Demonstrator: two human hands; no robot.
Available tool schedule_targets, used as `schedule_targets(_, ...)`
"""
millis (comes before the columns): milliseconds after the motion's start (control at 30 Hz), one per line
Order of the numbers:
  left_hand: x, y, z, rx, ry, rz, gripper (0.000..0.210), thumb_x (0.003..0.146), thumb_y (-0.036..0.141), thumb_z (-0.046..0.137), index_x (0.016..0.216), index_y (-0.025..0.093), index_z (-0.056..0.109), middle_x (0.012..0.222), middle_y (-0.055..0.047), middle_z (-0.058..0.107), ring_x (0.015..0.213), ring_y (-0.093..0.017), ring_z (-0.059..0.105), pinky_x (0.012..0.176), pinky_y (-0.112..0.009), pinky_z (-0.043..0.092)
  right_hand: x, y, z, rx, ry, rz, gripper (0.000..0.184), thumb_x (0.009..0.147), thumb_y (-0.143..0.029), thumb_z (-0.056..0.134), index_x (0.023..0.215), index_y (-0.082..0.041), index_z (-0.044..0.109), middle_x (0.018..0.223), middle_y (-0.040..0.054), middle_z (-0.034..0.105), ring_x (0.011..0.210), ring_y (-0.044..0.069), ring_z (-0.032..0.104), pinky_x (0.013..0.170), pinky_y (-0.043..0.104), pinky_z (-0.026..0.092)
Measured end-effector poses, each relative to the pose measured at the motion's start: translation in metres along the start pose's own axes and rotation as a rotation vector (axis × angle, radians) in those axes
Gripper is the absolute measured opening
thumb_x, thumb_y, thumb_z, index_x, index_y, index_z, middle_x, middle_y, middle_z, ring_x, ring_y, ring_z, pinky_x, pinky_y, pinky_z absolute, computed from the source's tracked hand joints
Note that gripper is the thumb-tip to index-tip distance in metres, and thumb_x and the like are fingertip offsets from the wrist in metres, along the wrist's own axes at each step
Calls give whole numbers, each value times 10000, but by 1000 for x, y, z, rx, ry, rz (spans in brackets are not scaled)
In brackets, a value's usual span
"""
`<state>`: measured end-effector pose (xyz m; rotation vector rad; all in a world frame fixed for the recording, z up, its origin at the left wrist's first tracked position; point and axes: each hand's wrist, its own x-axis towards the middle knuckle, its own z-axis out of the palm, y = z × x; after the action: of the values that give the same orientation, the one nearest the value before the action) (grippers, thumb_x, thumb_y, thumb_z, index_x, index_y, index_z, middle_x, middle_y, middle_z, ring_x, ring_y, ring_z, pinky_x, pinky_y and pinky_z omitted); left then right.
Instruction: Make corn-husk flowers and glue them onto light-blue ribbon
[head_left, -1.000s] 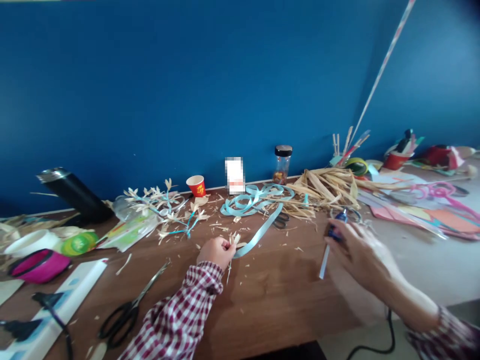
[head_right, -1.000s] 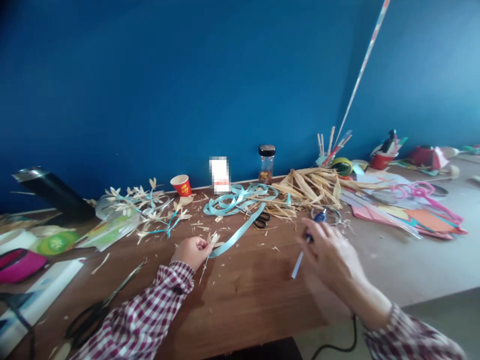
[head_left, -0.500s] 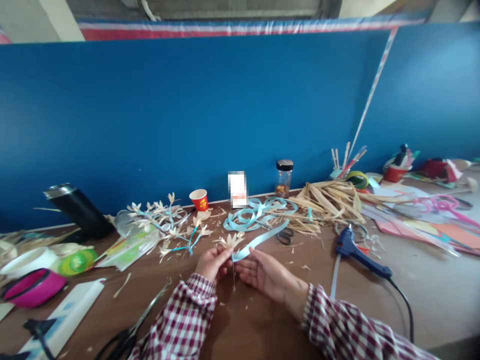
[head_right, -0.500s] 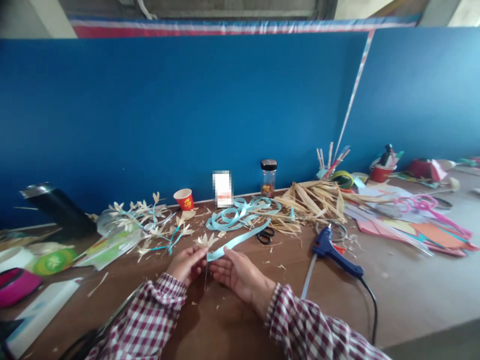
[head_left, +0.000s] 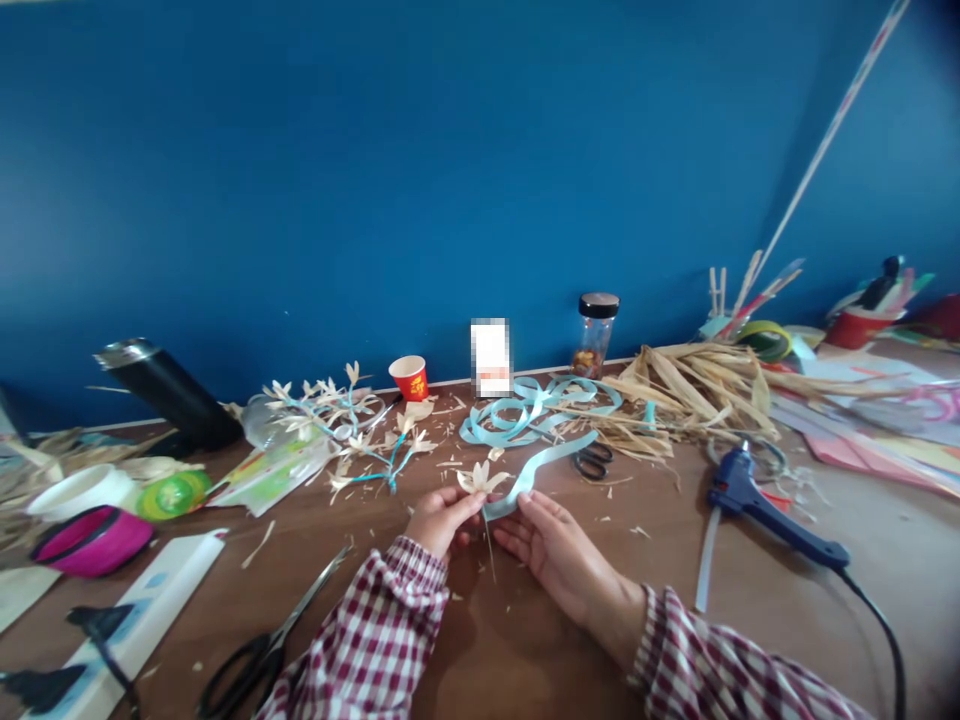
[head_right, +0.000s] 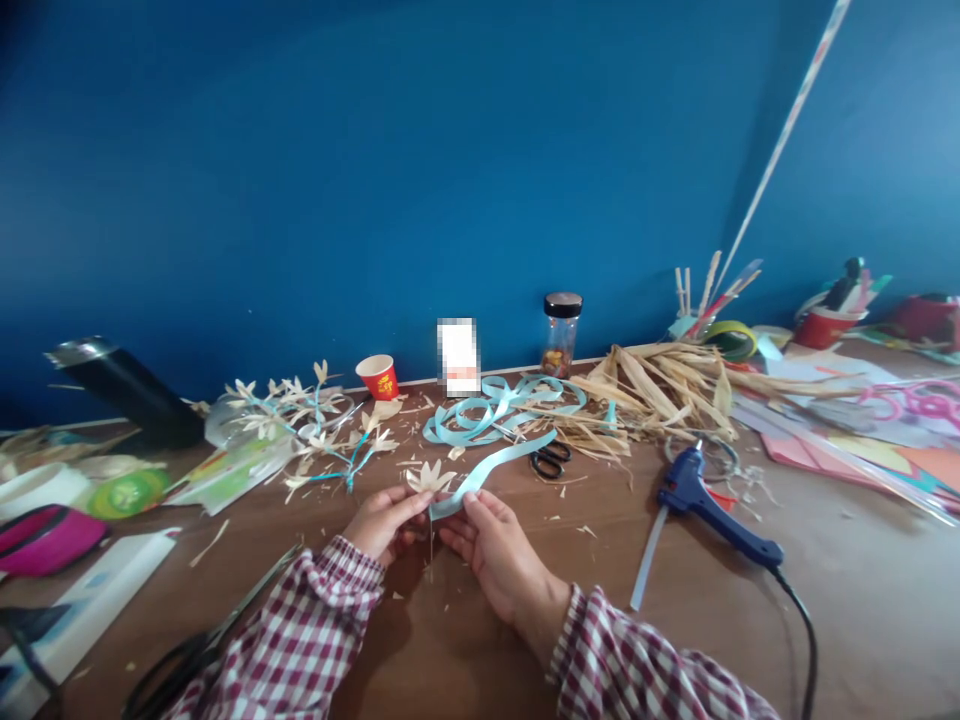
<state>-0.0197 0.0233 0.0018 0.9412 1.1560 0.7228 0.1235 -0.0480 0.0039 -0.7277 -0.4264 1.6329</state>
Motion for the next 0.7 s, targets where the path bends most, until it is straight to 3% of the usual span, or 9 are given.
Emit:
schedule_targets(367,-1,-2,0,216,104,71,317,627,377,712,779,98,723,558,-38,601,496,-103,499,368,-181,304,-5,-1,7,-79,39,-20,273,728,-383,674,869,-160,602,815,52,697,779,166,649,800,321,470)
schedule_targets(567,-3,1,2,82,59,57,264,594,306,747,772,115,711,754,-82,700,543,-96,526,368,-166,292,-5,1,5,-116,31,-29,282,744,-407,652,871,-161,600,864,65,694,813,179,646,800,330,473)
schedule_targets(700,-7,5,3,11,60,1,238,572,256,775,767,140,704,772,-63,710,530,-74,520,371,-146,307,-4,3,2,-128,34,-28,257,766,-398,629,872,-166,600,871,64,690,810,178,643,800,331,477)
